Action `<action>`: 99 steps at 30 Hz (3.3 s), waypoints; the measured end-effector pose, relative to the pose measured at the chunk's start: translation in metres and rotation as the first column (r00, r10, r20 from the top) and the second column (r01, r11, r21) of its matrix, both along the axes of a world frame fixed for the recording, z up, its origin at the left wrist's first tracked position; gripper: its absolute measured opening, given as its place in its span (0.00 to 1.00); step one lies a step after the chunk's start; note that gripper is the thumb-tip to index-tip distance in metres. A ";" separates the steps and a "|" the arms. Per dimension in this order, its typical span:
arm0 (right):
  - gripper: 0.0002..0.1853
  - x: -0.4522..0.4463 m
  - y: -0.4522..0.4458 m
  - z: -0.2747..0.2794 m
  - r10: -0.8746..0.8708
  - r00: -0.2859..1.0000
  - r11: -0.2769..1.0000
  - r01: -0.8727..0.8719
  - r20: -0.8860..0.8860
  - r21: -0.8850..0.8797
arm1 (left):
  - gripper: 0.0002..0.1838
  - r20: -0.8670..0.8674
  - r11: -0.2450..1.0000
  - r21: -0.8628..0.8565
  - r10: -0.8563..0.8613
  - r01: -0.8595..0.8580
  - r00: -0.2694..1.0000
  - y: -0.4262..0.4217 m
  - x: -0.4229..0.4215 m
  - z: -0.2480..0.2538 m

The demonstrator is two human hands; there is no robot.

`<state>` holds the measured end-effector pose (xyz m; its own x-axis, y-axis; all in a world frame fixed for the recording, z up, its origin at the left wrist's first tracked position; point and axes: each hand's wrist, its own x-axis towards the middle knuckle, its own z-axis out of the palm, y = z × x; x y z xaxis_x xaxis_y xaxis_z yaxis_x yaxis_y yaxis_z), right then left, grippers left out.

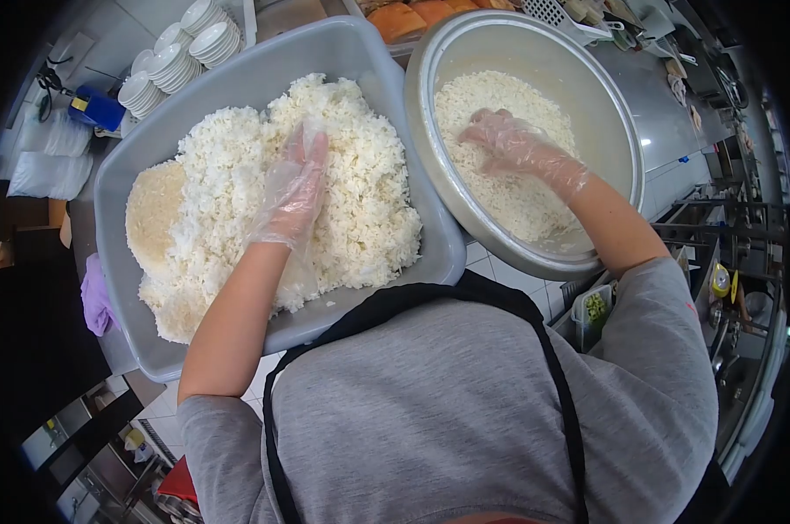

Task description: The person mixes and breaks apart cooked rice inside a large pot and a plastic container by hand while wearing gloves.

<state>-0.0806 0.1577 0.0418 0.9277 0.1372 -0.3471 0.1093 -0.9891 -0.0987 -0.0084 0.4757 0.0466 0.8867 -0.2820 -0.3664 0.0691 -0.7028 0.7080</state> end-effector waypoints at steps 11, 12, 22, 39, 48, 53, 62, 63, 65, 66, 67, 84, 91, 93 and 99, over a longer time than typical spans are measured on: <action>0.13 0.002 -0.017 -0.029 0.097 0.993 0.971 -0.108 0.063 0.211 | 0.46 0.038 1.000 0.001 0.011 -0.011 0.999 0.002 0.002 -0.008; 0.13 0.004 -0.017 -0.027 0.083 0.995 0.973 -0.094 0.057 0.210 | 0.47 0.025 1.000 0.009 0.029 -0.030 0.999 0.001 0.002 -0.008; 0.28 0.021 -0.069 -0.018 -0.557 0.816 0.825 0.565 0.153 -0.006 | 0.48 0.035 0.999 0.043 0.008 -0.009 0.999 0.002 0.005 -0.012; 0.27 0.033 -0.058 -0.050 -0.292 0.932 0.955 0.272 0.212 0.121 | 0.46 0.108 1.000 -0.004 0.026 -0.025 0.994 -0.001 0.003 -0.013; 0.23 0.038 -0.057 -0.043 -0.332 0.936 0.937 0.314 0.113 0.150 | 0.46 -0.003 1.000 -0.001 0.021 -0.021 1.000 -0.001 0.002 -0.002; 0.26 0.037 -0.048 -0.044 -0.254 0.950 0.966 0.240 0.184 0.096 | 0.45 0.005 0.999 0.018 0.034 -0.034 0.999 -0.002 0.003 -0.002; 0.30 0.052 -0.042 -0.037 -0.229 0.970 0.973 0.230 0.079 -0.003 | 0.45 0.069 1.000 -0.019 0.018 -0.017 0.997 0.001 0.002 -0.011; 0.28 0.055 -0.040 -0.033 -0.245 0.968 0.968 0.247 0.053 -0.041 | 0.45 0.063 1.000 -0.016 0.014 -0.013 0.998 0.002 0.002 -0.010; 0.26 0.057 -0.041 -0.029 -0.248 0.967 0.968 0.249 0.052 -0.033 | 0.45 0.038 1.000 -0.016 0.018 -0.017 0.999 0.001 0.001 -0.005; 0.24 0.057 -0.040 -0.026 -0.255 0.966 0.966 0.257 0.048 -0.025 | 0.45 0.009 1.000 -0.015 0.016 -0.016 1.000 0.001 0.001 -0.003; 0.24 0.057 -0.038 -0.024 -0.253 0.966 0.967 0.254 0.050 -0.024 | 0.45 0.012 1.000 -0.015 0.019 -0.019 1.000 0.000 0.001 -0.003; 0.27 0.018 0.001 -0.021 -0.216 0.976 0.976 0.216 0.011 -0.007 | 0.43 0.009 0.999 -0.010 0.038 -0.038 0.999 0.000 0.002 -0.003; 0.24 0.007 0.010 -0.021 -0.243 0.969 0.910 0.245 -0.048 0.334 | 0.43 0.065 0.997 -0.066 0.040 -0.035 0.997 -0.001 0.001 -0.005; 0.27 0.000 0.020 -0.021 -0.100 0.985 0.941 0.048 0.139 0.334 | 0.44 0.027 0.999 0.009 0.036 -0.036 0.999 -0.001 0.002 -0.004; 0.20 0.004 0.046 -0.026 0.026 0.996 0.977 -0.043 0.085 0.208 | 0.46 0.029 1.000 -0.009 0.027 -0.027 0.999 -0.001 0.002 -0.006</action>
